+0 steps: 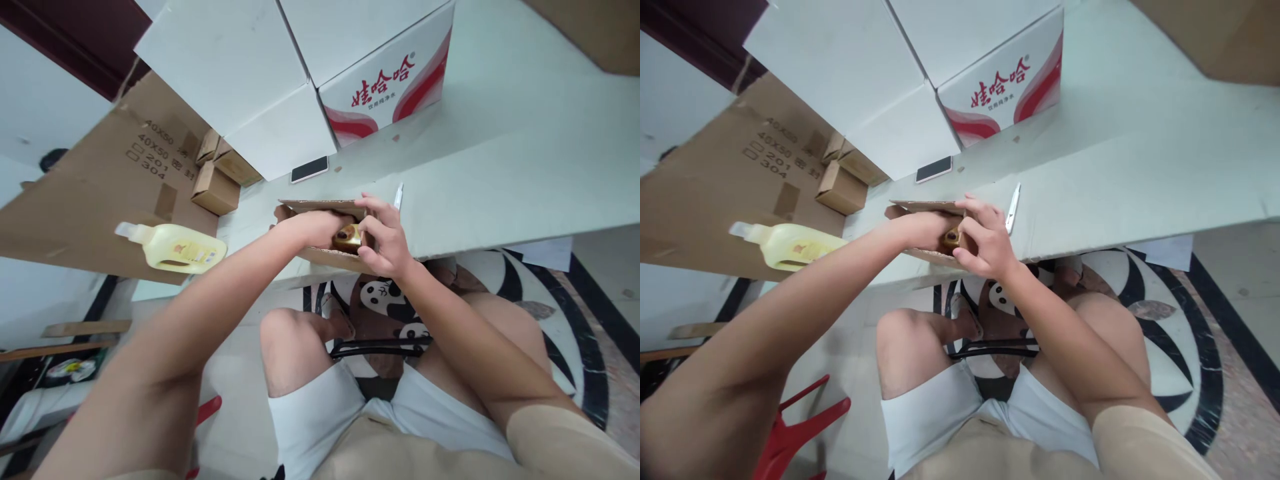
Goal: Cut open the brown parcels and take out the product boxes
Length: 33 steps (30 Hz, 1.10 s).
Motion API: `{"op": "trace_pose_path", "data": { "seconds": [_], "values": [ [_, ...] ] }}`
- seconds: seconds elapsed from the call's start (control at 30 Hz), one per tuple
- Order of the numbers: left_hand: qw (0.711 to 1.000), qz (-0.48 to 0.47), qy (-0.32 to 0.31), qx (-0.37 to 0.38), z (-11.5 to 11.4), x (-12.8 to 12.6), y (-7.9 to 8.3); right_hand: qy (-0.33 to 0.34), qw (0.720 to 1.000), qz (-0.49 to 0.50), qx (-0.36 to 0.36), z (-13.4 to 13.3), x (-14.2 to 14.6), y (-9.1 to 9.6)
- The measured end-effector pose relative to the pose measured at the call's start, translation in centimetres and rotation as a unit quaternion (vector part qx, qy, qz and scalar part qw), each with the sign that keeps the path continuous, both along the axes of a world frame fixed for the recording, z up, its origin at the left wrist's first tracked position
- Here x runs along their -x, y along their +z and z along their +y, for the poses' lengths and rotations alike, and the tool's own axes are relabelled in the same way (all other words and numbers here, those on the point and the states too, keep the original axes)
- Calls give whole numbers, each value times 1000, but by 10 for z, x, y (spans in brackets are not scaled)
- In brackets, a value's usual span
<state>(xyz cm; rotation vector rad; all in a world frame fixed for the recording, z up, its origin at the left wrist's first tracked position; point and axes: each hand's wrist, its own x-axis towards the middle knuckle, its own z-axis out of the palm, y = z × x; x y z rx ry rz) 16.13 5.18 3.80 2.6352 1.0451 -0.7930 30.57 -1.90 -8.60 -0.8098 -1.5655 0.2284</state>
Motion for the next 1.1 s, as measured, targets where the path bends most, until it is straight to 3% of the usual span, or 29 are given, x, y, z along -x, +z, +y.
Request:
{"op": "trace_pose_path", "data": {
  "seconds": [0.07, 0.13, 0.23, 0.3, 0.37, 0.47, 0.53, 0.63, 0.73, 0.83, 0.93, 1.0, 1.1],
  "values": [
    [999, 41, 12, -17, 2, 4, 9, 26, 1000, -9, -5, 3, 0, -2],
    [998, 25, 30, -44, 6, 14, 26, 34, 999, -25, -1, 5, -1, -3],
    [985, -110, 88, -99, 7, 41, 60, -3, 999, -46, 19, 6, 0, -3],
    [952, -243, 139, -128, 4, 63, 77, -34, 997, -51, 40, 5, 2, -1],
    [879, -416, 185, -142, -2, 83, 84, -58, 995, -54, 63, 3, 5, 2],
    [704, -643, 266, -145, -9, 101, 72, -98, 990, -60, 85, 5, 4, 5],
    [602, -709, 345, -128, -10, 107, 55, -130, 985, -60, 101, 12, -6, 5],
    [508, -726, 456, -78, -8, 111, 24, -188, 973, -46, 127, 30, -36, 5],
    [457, -716, 528, -22, -10, 109, -10, -256, 956, -31, 137, 42, -68, 9],
    [453, -688, 567, 31, -18, 104, -37, -302, 947, -11, 111, 35, -80, 18],
    [488, -661, 564, 81, -24, 100, -51, -240, 968, -16, 74, 11, -61, 24],
    [548, -613, 546, 159, -24, 99, -53, -130, 987, -43, 85, -7, -38, 21],
    [703, -423, 460, 340, -21, 93, -44, 25, 979, -70, 189, -22, -7, 9]
  ]
}}
